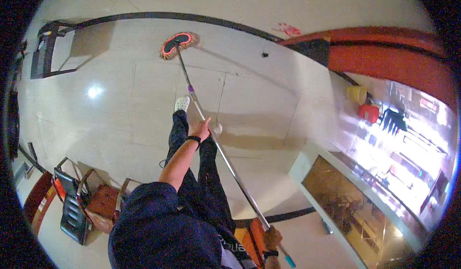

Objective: Mopping the tile floor in a hallway and room entrance.

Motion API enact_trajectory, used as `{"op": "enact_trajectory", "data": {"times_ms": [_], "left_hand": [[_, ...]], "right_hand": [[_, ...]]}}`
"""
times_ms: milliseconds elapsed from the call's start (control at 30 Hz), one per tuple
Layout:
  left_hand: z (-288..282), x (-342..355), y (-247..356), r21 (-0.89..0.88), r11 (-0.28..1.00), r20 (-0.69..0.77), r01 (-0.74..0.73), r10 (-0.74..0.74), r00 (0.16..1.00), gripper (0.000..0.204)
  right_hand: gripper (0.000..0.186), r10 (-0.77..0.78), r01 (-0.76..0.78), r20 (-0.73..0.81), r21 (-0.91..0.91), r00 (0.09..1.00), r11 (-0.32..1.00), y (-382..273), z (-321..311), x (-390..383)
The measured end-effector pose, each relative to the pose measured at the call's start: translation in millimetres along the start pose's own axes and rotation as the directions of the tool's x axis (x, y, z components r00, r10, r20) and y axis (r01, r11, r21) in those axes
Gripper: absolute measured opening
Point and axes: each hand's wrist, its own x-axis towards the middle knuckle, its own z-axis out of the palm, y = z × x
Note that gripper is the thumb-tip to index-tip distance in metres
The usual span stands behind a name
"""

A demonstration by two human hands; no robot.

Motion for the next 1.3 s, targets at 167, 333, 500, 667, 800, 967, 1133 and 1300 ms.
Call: {"op": "enact_trajectory", "data": {"times_ms": [167, 333, 500, 667, 800, 967, 1133, 1300], "left_hand": [[-54.1, 37.7, -58.3, -0.097, 0.988, -0.094, 0.116, -0.126, 0.988, 0.042], [-70.2, 23.6, -67.0, 0.301, 0.953, -0.173, 0.028, 0.025, 0.985, 0.040], [-29.9, -29.3, -27.6, -0.024, 0.979, 0.481, -0.202, 0.189, 0.856, 0.025], [-41.5, -49.1, -2.5, -0.090, 0.917, 0.842, -0.390, 0.279, 0.461, 0.036], [-52.6, -33.1, -46.1, -0.132, 0.970, 0.525, -0.202, 0.241, 0.816, 0.034], [-90.5, 21.3, -87.5, -0.036, 0.995, 0.159, -0.089, 0.093, 0.983, 0.038], [-112.3, 43.7, -125.9, 0.088, 0.996, -0.115, 0.013, -0.003, 0.993, 0.032], [-108.3, 7.2, -123.3, -0.052, 0.997, 0.216, -0.063, 0.073, 0.974, 0.028]], "right_hand": [[0.017, -0.194, 0.208, -0.090, 0.200, 0.977, 0.957, -96.9, -18.3, 25.8], [0.025, -0.109, 0.094, 0.075, 0.181, 0.991, 0.979, -110.2, -15.2, -11.8], [0.035, 0.005, -0.052, 0.331, 0.131, 0.943, 0.990, -7.5, -8.1, -81.7], [0.027, 0.134, -0.206, 0.309, 0.214, 0.942, 0.955, -32.0, -59.0, -93.1], [0.020, 0.188, -0.210, 0.153, 0.150, 0.970, 0.966, -29.9, -42.8, -89.1], [0.019, -0.002, 0.044, -0.199, 0.206, 0.980, 0.978, -83.3, 16.3, -26.9], [0.019, -0.114, 0.163, -0.185, 0.275, 0.976, 0.948, -201.0, -29.3, -9.2], [0.024, -0.114, 0.125, -0.052, 0.341, 0.992, 0.932, -161.9, 1.0, -50.6]]}}
